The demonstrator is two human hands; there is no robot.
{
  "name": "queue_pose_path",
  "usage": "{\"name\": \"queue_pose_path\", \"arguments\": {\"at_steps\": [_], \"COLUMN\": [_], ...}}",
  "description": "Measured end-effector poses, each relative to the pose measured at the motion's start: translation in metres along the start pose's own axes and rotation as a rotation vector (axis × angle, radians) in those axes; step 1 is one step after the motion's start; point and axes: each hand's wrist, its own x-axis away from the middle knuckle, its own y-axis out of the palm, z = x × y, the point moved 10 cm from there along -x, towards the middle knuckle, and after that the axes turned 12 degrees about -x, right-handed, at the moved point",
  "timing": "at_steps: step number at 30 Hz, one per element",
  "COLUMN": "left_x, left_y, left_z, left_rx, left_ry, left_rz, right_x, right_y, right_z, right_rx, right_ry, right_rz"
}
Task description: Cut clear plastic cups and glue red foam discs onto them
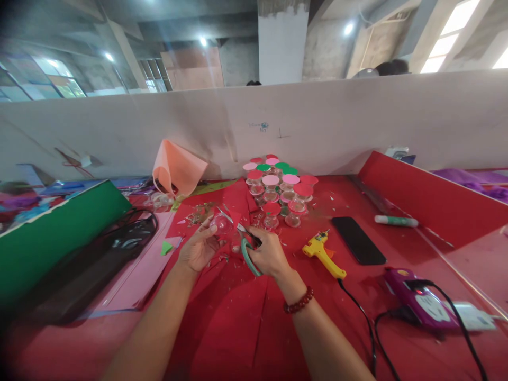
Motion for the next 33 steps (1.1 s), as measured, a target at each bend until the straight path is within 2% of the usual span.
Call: {"name": "queue_pose_path", "arguments": {"at_steps": [15, 23, 33], "left_x": [-0.001, -0.001, 0.005], "left_y": [-0.005, -0.010, -0.012], "left_z": [0.008, 0.018, 0.030], "left_rx": [-0.027, -0.030, -0.005], "left_ry": [0.023, 0.090, 0.154], "left_rz": [0.033, 0.051, 0.094], "right_x": [0.000, 0.000, 0.001], "right_y": [-0.001, 0.002, 0.003], "right_z": [0.003, 0.016, 0.010], "right_rx": [-0.032, -0.041, -0.032], "right_ry": [0.050, 0.074, 0.062], "right_rz": [-0.003, -0.019, -0.032]}}
